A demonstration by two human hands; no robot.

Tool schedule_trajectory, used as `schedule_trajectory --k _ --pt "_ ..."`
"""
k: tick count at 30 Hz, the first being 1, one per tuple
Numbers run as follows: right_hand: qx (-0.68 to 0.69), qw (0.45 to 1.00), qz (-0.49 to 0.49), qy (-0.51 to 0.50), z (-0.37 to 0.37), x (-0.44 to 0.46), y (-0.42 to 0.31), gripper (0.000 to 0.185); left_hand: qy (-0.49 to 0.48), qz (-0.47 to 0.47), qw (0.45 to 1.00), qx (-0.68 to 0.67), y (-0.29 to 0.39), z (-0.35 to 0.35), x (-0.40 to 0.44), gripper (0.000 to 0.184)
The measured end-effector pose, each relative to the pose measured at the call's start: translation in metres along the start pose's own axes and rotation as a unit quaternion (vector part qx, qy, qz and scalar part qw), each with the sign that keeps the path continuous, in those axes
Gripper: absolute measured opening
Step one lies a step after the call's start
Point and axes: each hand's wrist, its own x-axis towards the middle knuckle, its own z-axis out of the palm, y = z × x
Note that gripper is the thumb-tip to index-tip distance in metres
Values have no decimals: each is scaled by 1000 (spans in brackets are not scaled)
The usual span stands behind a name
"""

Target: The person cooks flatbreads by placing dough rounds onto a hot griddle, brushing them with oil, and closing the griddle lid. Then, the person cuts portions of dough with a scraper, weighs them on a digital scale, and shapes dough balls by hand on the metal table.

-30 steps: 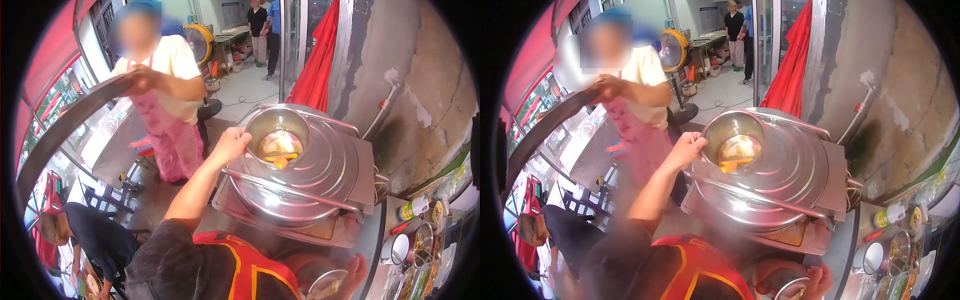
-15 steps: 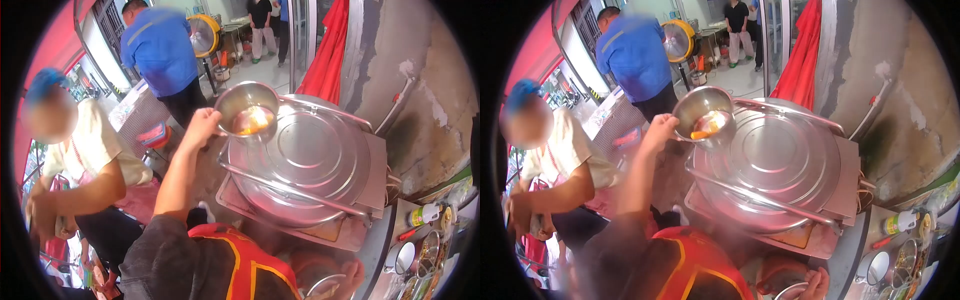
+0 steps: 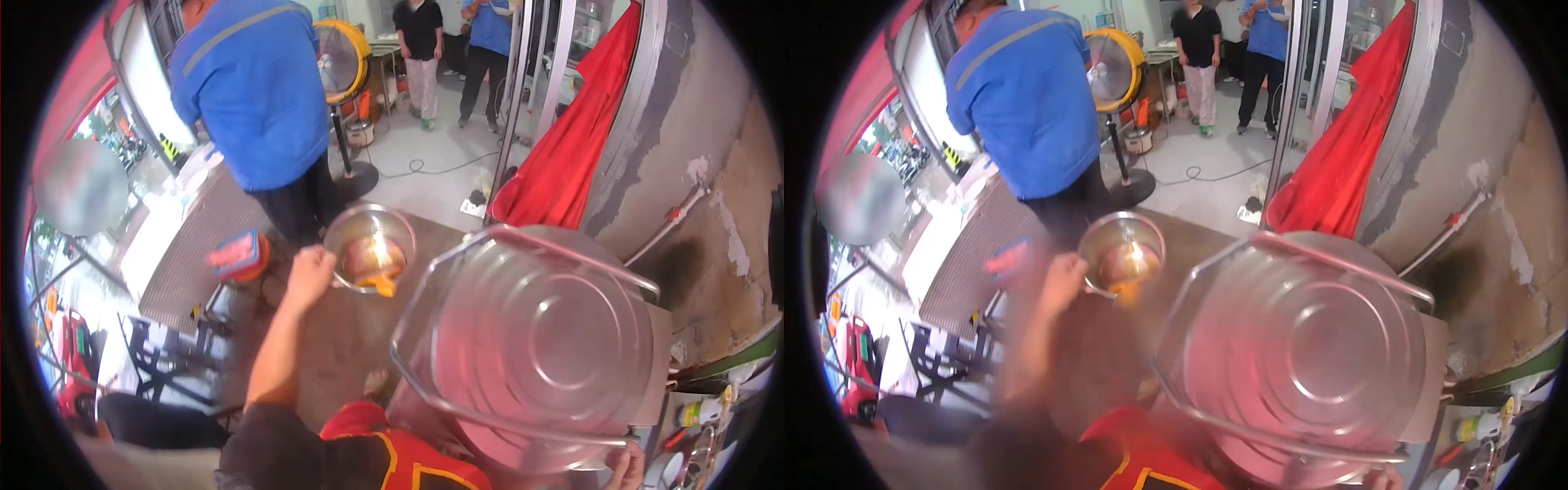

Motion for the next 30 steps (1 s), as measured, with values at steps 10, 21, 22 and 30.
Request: schedule_trajectory --k 10,21,22,30 --pt "-255 964 -30 -67 155 1 -199 27 -49 57 996 41 -108 35 154 27" --pt "-313 875 -309 -202 335 116 -271 20 -126 32 991 14 -121 53 318 27" --pt "-332 864 -323 -197 361 131 -291 20 -128 93 987 29 -130 60 342 28" --pt "-309 841 -348 -276 527 245 -367 27 -149 106 982 46 -95 139 534 34"
